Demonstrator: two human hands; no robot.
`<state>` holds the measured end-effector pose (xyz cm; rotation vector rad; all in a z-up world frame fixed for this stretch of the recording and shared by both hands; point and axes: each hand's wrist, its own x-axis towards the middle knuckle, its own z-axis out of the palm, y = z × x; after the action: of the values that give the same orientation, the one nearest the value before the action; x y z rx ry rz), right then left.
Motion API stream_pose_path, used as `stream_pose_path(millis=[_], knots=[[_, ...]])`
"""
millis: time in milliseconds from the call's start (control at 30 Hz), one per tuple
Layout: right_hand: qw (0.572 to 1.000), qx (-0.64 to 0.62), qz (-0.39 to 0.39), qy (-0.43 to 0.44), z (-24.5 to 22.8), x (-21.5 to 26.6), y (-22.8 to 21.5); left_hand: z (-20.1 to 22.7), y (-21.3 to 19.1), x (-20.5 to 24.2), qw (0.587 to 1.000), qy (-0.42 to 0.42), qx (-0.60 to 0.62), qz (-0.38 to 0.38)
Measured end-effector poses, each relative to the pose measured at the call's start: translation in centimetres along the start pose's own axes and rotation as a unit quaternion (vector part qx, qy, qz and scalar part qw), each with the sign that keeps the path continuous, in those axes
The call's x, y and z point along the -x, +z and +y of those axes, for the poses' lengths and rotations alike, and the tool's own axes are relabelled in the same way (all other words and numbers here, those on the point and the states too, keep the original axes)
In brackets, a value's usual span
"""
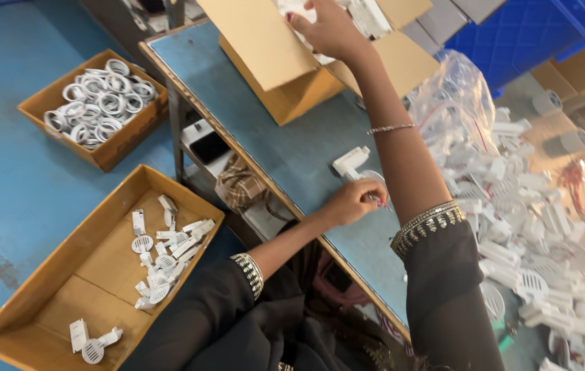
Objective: The person assembles white plastic electrical components on a workbench. They use a screwdriver to tighten screws and pliers to adjust wires, then place the finished units into a cardboard box.
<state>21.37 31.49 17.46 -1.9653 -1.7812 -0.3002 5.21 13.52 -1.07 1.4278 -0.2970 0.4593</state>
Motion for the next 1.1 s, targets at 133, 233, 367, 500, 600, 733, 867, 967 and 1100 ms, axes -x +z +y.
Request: stream_pose_path(millis=[133, 233, 367, 500, 600, 733, 867, 967, 1100], knots=[[0.952, -0.111, -0.154, 0.241, -0.2, -0.8, 1.2, -0.3, 0.0, 0.0, 1.000, -0.003, -0.029, 0.008], [0.935, -0.202, -0.200, 0.212, -0.3, -1.3, 0.1, -0.3, 0.3, -0.1, 1.000, 0.002, -0.012, 0.013], [0.955, -0.148, -0.230, 0.114, 0.4, -2.2, 0.1, -0.1, 0.1, 0.1, 0.999, -0.015, -0.050, 0.003], [0.983, -0.106, -0.121, 0.082, 2.5, -2.5, 2.8, -0.1, 0.2, -0.2, 0.999, -0.006, -0.050, 0.016], [0.996, -0.064, -0.011, -0.067, 4.1, -2.6, 4.9, -0.3, 0.2, -0.2, 0.998, -0.015, -0.050, 0.019], [0.994, -0.065, 0.057, -0.061, 4.7, -2.4, 5.5, -0.6, 0.2, -0.3, 0.998, -0.018, -0.064, 0.012], [0.971, -0.167, 0.017, 0.170, 3.5, -1.9, 4.6, -0.3, 0.2, -0.3, 0.999, -0.017, -0.050, 0.006], [0.970, -0.192, 0.049, 0.140, 3.3, -1.2, 3.4, 0.1, -0.1, -0.2, 0.998, 0.007, -0.057, 0.006], [0.909, -0.337, 0.031, 0.244, 5.2, 1.2, -0.1, 0.3, 0.0, 0.2, 0.999, 0.006, -0.037, -0.009]])
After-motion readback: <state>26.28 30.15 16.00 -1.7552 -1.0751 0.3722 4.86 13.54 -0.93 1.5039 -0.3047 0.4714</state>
